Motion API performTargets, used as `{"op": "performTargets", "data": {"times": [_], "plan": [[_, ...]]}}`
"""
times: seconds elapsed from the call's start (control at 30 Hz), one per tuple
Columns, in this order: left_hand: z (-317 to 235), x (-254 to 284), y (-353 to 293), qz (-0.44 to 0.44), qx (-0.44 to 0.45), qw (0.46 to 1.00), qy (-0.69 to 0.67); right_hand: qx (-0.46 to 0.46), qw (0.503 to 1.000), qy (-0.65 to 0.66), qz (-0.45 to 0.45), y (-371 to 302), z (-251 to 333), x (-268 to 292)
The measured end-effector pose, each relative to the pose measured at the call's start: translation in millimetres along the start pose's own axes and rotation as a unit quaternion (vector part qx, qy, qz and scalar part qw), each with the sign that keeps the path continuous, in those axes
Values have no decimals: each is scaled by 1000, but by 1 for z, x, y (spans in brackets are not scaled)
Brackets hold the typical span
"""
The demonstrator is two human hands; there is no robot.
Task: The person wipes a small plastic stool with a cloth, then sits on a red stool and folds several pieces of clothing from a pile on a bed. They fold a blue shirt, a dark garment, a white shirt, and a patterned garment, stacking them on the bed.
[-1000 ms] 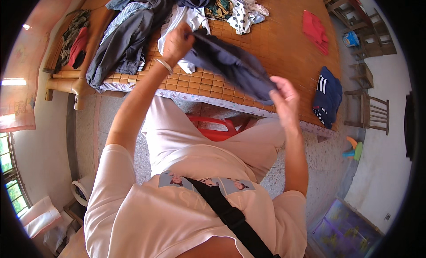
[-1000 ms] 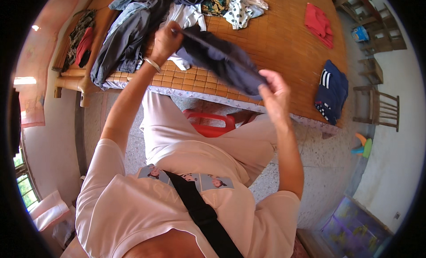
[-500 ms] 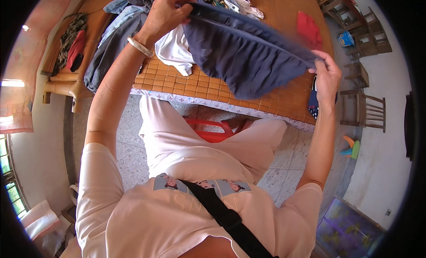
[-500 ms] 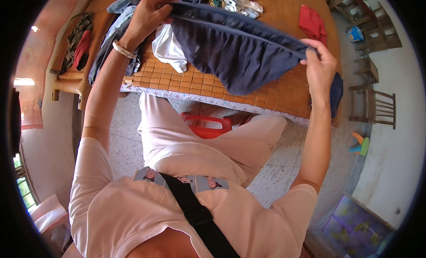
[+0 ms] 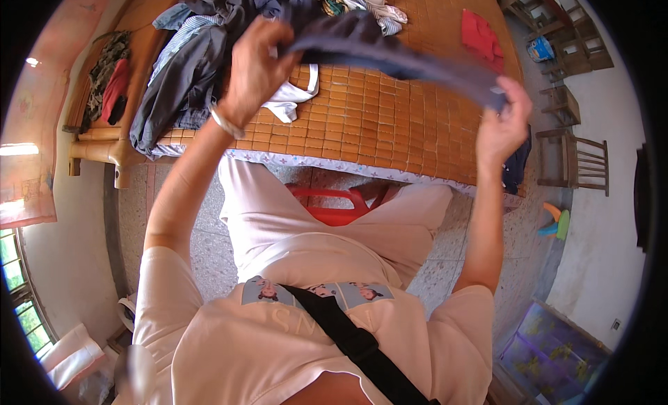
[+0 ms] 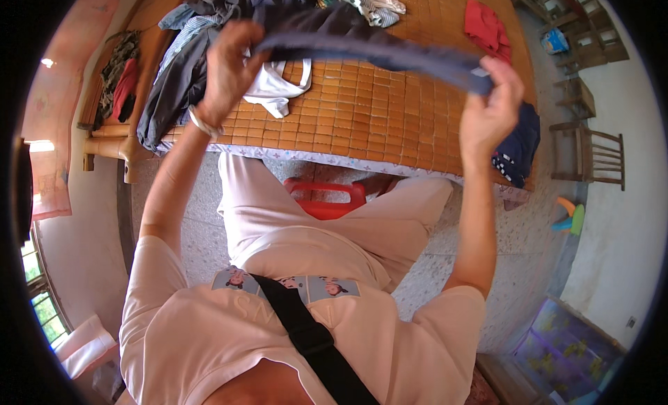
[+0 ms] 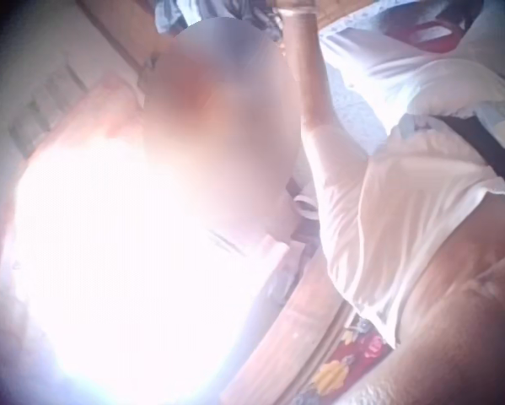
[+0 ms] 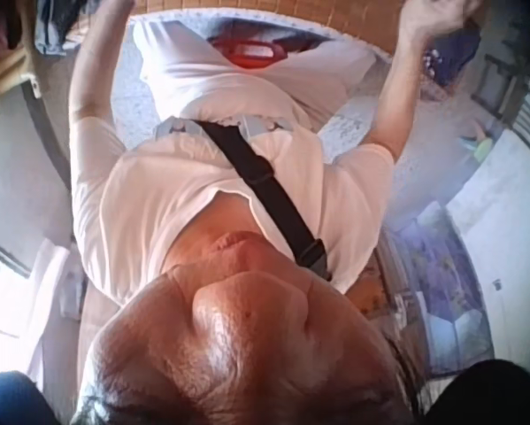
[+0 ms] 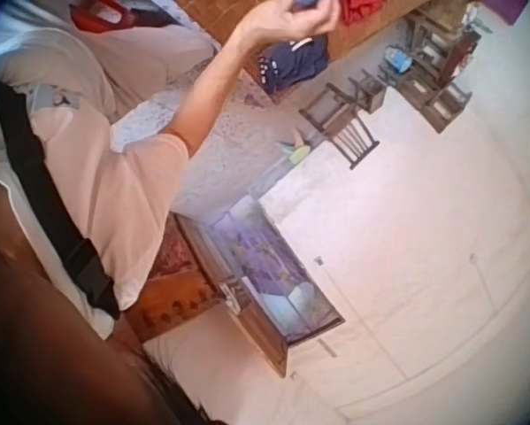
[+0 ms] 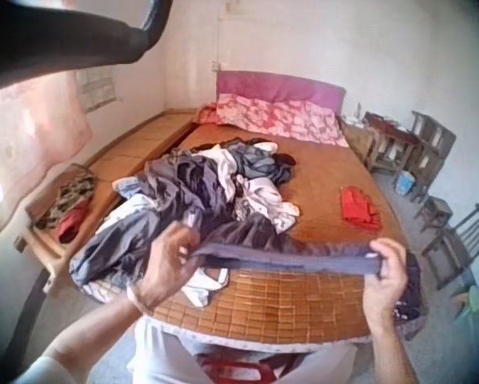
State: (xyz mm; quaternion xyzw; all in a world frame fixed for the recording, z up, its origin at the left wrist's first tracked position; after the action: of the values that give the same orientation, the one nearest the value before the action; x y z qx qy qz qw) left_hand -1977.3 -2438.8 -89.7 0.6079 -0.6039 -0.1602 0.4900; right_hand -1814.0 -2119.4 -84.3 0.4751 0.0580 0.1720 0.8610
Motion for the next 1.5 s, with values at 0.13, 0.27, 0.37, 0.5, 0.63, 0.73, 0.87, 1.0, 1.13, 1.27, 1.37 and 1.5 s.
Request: {"op": "performTargets", "data": {"times": [0.13,0.27,0.37,0.5,0.63,0.73,0.87,1.0,1.13,1.27,1.37,1.5], "plan": [[20,-18,-114,202,171,958,107,-92,979,-128,131,-110,-40,24],[18,-28,-186,250,227,933,126,-338,914,-176,137,-193,-57,37],[11,-30,-204,296,185,926,142,-531,838,-107,69,-208,-54,36],[12,-31,-207,336,159,915,154,-496,866,-52,19,-218,-56,36],[17,-35,-187,267,159,942,127,-408,903,-101,91,-231,-93,43],[38,-45,-145,172,205,956,119,-399,903,-122,102,-191,-97,33],[14,-41,-61,14,248,968,-27,-302,952,-46,3,-102,-61,12],[-12,-22,-53,-34,160,985,-63,-237,971,-40,12,-75,-16,18],[-8,-4,-111,93,228,967,-61,-187,972,-112,92,-109,2,44],[0,19,-181,195,338,919,-58,-379,909,-92,151,-173,-5,79],[-4,28,-195,238,331,912,-44,-428,890,-43,149,-186,-1,89],[0,25,-188,242,377,892,-57,-516,842,17,159,-182,-13,88]]}}
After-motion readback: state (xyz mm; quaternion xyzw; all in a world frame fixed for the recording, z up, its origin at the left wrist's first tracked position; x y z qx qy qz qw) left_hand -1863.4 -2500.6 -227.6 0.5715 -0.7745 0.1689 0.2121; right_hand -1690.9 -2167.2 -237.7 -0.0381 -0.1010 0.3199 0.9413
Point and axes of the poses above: each hand's wrist, its own y-axis towards the middle knuckle, its own x-axis out of the back of the hand, z = x × y, the point moved 2 cm from there along y, towards the middle knuckle, and after that the axes turned 15 degrees about -z, right-handed, at the moved point
